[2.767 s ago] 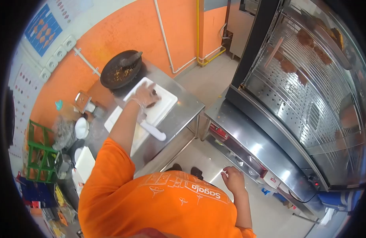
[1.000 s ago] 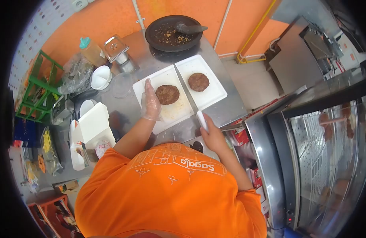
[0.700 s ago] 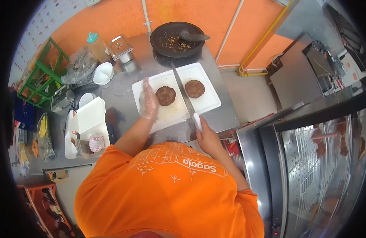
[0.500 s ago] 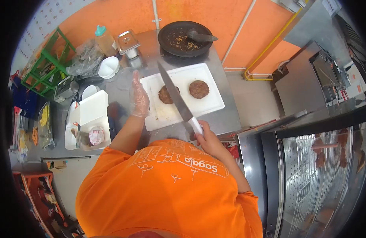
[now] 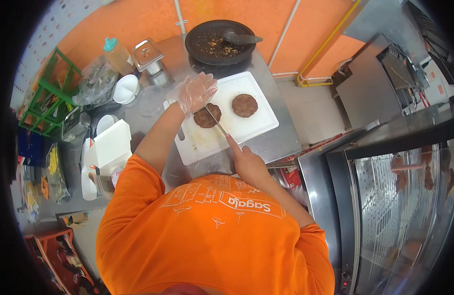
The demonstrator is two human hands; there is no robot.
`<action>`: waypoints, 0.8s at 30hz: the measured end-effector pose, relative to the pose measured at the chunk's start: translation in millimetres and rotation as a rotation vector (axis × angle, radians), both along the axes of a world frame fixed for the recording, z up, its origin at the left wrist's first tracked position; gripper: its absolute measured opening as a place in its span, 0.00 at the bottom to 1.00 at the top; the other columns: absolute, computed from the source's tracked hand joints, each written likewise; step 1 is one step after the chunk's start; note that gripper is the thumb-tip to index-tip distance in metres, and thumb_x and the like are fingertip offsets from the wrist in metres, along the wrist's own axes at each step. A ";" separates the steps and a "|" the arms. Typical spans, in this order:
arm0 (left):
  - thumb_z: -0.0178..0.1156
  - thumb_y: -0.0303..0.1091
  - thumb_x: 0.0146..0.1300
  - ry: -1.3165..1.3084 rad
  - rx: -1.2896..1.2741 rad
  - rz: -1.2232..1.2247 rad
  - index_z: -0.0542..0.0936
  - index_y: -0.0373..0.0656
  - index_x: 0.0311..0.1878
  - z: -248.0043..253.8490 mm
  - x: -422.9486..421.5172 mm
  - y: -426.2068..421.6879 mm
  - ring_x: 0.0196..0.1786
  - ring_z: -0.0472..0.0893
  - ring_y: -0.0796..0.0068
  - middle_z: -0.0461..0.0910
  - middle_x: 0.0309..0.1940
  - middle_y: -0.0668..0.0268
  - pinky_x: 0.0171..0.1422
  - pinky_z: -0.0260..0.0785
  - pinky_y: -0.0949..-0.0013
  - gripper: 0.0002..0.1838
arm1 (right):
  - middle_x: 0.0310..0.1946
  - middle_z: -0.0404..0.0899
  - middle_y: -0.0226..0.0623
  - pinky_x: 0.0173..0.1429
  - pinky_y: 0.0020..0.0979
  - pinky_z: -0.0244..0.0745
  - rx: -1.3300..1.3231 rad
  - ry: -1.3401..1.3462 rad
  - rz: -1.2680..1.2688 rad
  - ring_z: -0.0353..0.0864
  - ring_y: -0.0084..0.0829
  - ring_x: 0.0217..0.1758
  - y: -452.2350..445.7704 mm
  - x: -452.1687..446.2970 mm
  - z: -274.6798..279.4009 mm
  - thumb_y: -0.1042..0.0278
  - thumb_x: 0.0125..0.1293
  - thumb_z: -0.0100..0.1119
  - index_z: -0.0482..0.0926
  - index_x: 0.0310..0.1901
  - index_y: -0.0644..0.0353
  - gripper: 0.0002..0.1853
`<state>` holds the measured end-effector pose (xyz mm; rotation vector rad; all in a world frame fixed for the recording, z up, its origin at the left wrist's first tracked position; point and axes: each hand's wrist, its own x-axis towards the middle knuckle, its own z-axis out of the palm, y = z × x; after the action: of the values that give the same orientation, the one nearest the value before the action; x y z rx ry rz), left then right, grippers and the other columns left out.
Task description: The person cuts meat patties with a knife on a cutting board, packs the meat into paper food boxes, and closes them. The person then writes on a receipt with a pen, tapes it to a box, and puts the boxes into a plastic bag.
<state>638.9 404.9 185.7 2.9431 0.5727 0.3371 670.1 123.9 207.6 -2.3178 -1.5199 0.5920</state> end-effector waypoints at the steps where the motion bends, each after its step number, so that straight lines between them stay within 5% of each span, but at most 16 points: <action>1: 0.36 0.54 0.69 0.017 -0.015 -0.004 0.71 0.52 0.62 -5.8 1.8 0.1 0.69 0.61 0.61 0.65 0.65 0.64 0.70 0.46 0.41 0.26 | 0.33 0.73 0.55 0.36 0.49 0.74 0.006 0.005 0.019 0.77 0.54 0.29 1.0 1.8 0.3 0.65 0.68 0.43 0.47 0.71 0.42 0.31; 5: 0.35 0.52 0.70 0.036 -0.199 0.009 0.70 0.50 0.62 -15.3 2.8 4.8 0.70 0.60 0.62 0.66 0.65 0.63 0.70 0.46 0.42 0.26 | 0.33 0.73 0.56 0.35 0.49 0.74 -0.080 0.044 0.034 0.77 0.54 0.29 10.8 11.4 18.1 0.66 0.66 0.44 0.47 0.71 0.44 0.32; 8: 0.35 0.51 0.70 -0.014 -0.075 0.027 0.69 0.48 0.63 -51.4 0.0 10.3 0.70 0.60 0.62 0.66 0.65 0.63 0.71 0.46 0.43 0.26 | 0.32 0.73 0.55 0.35 0.48 0.74 -0.191 0.042 0.053 0.77 0.54 0.29 14.4 3.6 6.6 0.69 0.64 0.46 0.47 0.71 0.44 0.34; 13: 0.37 0.48 0.70 0.002 -0.015 -0.030 0.68 0.47 0.63 -23.9 0.1 3.8 0.68 0.62 0.61 0.68 0.63 0.60 0.71 0.46 0.45 0.25 | 0.31 0.73 0.54 0.34 0.47 0.75 -0.120 0.027 -0.002 0.78 0.52 0.29 7.8 4.6 -13.0 0.70 0.63 0.46 0.46 0.71 0.40 0.36; 20: 0.37 0.50 0.70 -0.121 0.080 -0.089 0.66 0.49 0.65 38.0 17.5 5.1 0.69 0.62 0.65 0.64 0.66 0.64 0.67 0.51 0.48 0.26 | 0.28 0.74 0.52 0.33 0.46 0.75 0.020 -0.003 -0.046 0.78 0.52 0.28 0.7 10.5 36.7 0.67 0.65 0.48 0.47 0.71 0.40 0.35; 24: 0.37 0.50 0.70 0.014 -0.020 -0.121 0.67 0.49 0.64 7.9 29.2 5.8 0.69 0.61 0.65 0.64 0.66 0.64 0.67 0.51 0.47 0.25 | 0.27 0.74 0.51 0.32 0.45 0.75 -0.038 -0.030 -0.052 0.79 0.51 0.28 2.5 22.3 21.3 0.66 0.65 0.48 0.47 0.71 0.40 0.34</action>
<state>668.1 410.7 193.6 2.9464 0.3953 0.2965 692.3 126.4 228.9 -2.3968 -1.4686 0.5804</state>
